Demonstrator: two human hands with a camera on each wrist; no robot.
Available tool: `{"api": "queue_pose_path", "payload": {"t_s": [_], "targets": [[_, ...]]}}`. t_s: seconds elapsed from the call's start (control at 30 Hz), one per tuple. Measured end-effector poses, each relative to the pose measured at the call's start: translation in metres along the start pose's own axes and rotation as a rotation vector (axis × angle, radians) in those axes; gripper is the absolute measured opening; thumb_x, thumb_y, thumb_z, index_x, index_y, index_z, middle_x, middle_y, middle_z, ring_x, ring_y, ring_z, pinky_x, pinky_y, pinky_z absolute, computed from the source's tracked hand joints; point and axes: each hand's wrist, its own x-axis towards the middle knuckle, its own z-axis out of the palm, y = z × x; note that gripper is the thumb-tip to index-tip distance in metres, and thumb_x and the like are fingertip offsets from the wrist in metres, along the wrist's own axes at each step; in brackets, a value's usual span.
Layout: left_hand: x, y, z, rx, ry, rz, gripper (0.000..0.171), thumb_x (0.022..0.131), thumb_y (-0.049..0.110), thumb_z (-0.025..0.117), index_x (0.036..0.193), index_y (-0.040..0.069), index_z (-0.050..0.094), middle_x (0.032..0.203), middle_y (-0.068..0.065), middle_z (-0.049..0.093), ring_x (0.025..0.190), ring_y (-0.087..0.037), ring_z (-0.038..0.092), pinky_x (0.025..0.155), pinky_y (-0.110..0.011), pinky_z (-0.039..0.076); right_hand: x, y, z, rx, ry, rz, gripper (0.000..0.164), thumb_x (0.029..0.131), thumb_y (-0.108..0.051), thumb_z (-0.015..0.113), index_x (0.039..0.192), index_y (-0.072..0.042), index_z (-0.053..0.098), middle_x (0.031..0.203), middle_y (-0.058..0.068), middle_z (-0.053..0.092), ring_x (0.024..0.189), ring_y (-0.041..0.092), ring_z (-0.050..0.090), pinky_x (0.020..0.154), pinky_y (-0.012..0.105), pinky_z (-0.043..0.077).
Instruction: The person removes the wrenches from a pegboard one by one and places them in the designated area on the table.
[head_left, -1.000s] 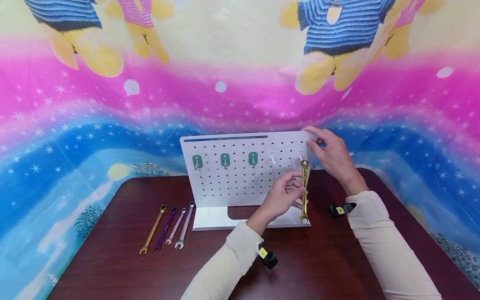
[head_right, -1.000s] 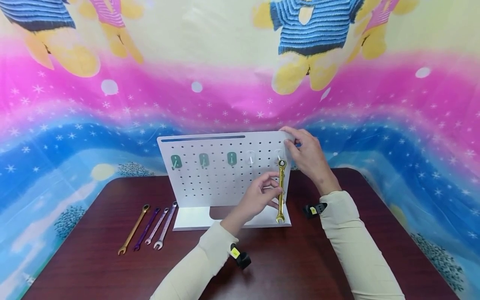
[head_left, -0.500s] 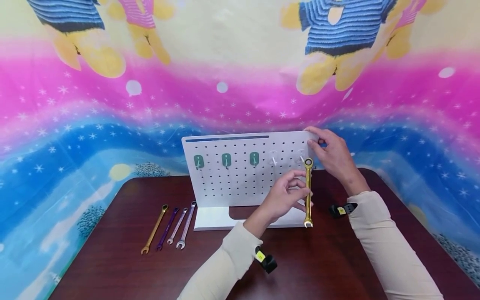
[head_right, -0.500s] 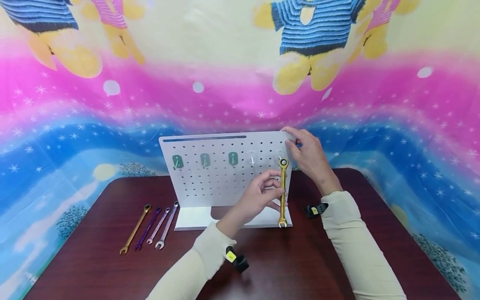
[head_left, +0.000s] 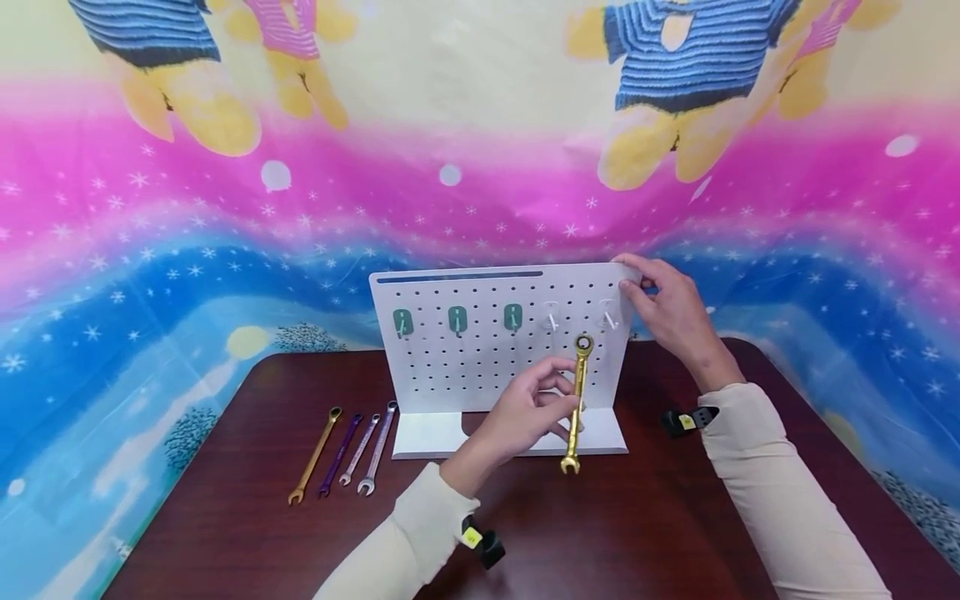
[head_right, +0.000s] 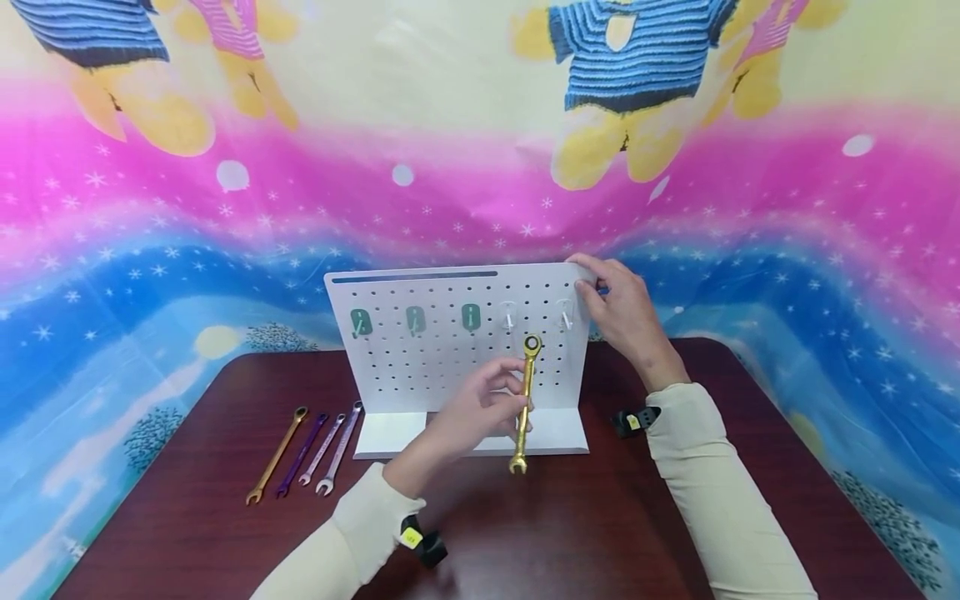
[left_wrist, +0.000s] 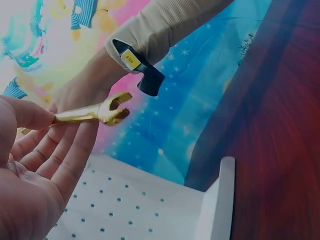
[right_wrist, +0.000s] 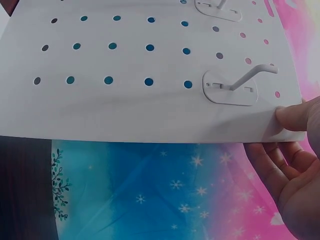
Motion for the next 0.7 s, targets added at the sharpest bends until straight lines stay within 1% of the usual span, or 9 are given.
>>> {"api": "queue_pose_path", "payload": {"t_s": [0.07,0.17,0.27,0.33,0.4,0.5,0.57,0.63,0.7], "targets": [[-0.009,0.002,-0.006,0.003,0.006,-0.015,0.038,0.098,-0.002,0.062,0.136,-0.001,0.054,0.094,-0.008,0.062,0.077,-0.028,0.071,0.064,-0.043,0.062,0.000,0.000,0.000,-0.005,0.001,0.005,0.043,0.103,-0.010,0.063,0.145,-0.012,0.059,0.127,0.018,0.059,0.108,0.036,0.061,0.078,0.048,0.055],[-0.021,0.006,-0.015,0.009,0.012,-0.032,0.039,0.099,-0.001,0.062,0.136,-0.002,0.052,0.095,-0.011,0.062,0.076,-0.027,0.070,0.065,-0.042,0.062,0.000,0.000,0.000,-0.011,0.001,0.011,0.043,0.103,-0.009,0.064,0.145,-0.012,0.059,0.126,0.017,0.059,0.108,0.035,0.061,0.077,0.043,0.054],[-0.032,0.010,-0.024,0.034,0.019,-0.032,0.040,0.099,0.000,0.062,0.138,-0.003,0.051,0.098,-0.016,0.062,0.078,-0.021,0.071,0.066,-0.041,0.062,0.000,0.000,0.001,-0.006,-0.002,0.016,0.043,0.103,-0.009,0.063,0.146,-0.012,0.059,0.126,0.018,0.059,0.109,0.035,0.061,0.078,0.044,0.054],[-0.040,0.011,-0.030,0.076,0.030,-0.019,0.039,0.100,0.001,0.062,0.137,-0.002,0.052,0.100,-0.019,0.062,0.079,-0.020,0.072,0.067,-0.041,0.062,-0.001,0.000,0.001,-0.001,-0.008,0.020,0.044,0.103,-0.009,0.063,0.147,-0.013,0.058,0.126,0.018,0.058,0.109,0.036,0.060,0.078,0.047,0.055],[-0.047,0.014,-0.037,0.127,0.042,-0.002,0.038,0.100,0.002,0.063,0.137,-0.001,0.052,0.100,-0.021,0.063,0.082,-0.024,0.072,0.068,-0.041,0.062,0.000,0.000,0.001,0.003,-0.010,0.019,0.044,0.103,-0.010,0.063,0.147,-0.013,0.058,0.126,0.018,0.058,0.109,0.036,0.060,0.079,0.050,0.055],[-0.059,0.017,-0.046,0.189,0.067,0.022,0.037,0.100,0.002,0.063,0.136,-0.001,0.053,0.100,-0.020,0.063,0.085,-0.037,0.071,0.067,-0.043,0.062,0.000,-0.001,0.002,0.002,-0.012,0.013,0.044,0.103,-0.010,0.063,0.147,-0.013,0.058,0.126,0.018,0.058,0.109,0.036,0.060,0.079,0.050,0.055],[-0.066,0.020,-0.052,0.215,0.084,0.034,0.036,0.100,0.001,0.063,0.135,-0.002,0.053,0.100,-0.020,0.064,0.085,-0.042,0.069,0.066,-0.043,0.062,0.000,-0.002,0.002,0.001,-0.011,0.011,0.044,0.103,-0.010,0.063,0.147,-0.013,0.058,0.125,0.018,0.058,0.109,0.036,0.060,0.078,0.046,0.055],[-0.071,0.022,-0.058,0.232,0.107,0.041,0.036,0.100,0.001,0.063,0.135,-0.002,0.053,0.099,-0.020,0.064,0.084,-0.042,0.069,0.066,-0.042,0.062,0.000,-0.001,0.001,-0.002,-0.007,0.012,0.043,0.103,-0.011,0.063,0.146,-0.014,0.059,0.126,0.017,0.059,0.109,0.035,0.060,0.077,0.040,0.054],[-0.076,0.024,-0.064,0.250,0.134,0.040,0.036,0.100,0.001,0.063,0.134,-0.002,0.054,0.099,-0.020,0.063,0.081,-0.037,0.070,0.065,-0.040,0.062,0.000,-0.001,0.001,-0.001,-0.001,0.012,0.042,0.103,-0.012,0.064,0.145,-0.014,0.060,0.125,0.017,0.059,0.109,0.035,0.060,0.075,0.033,0.051]]}}
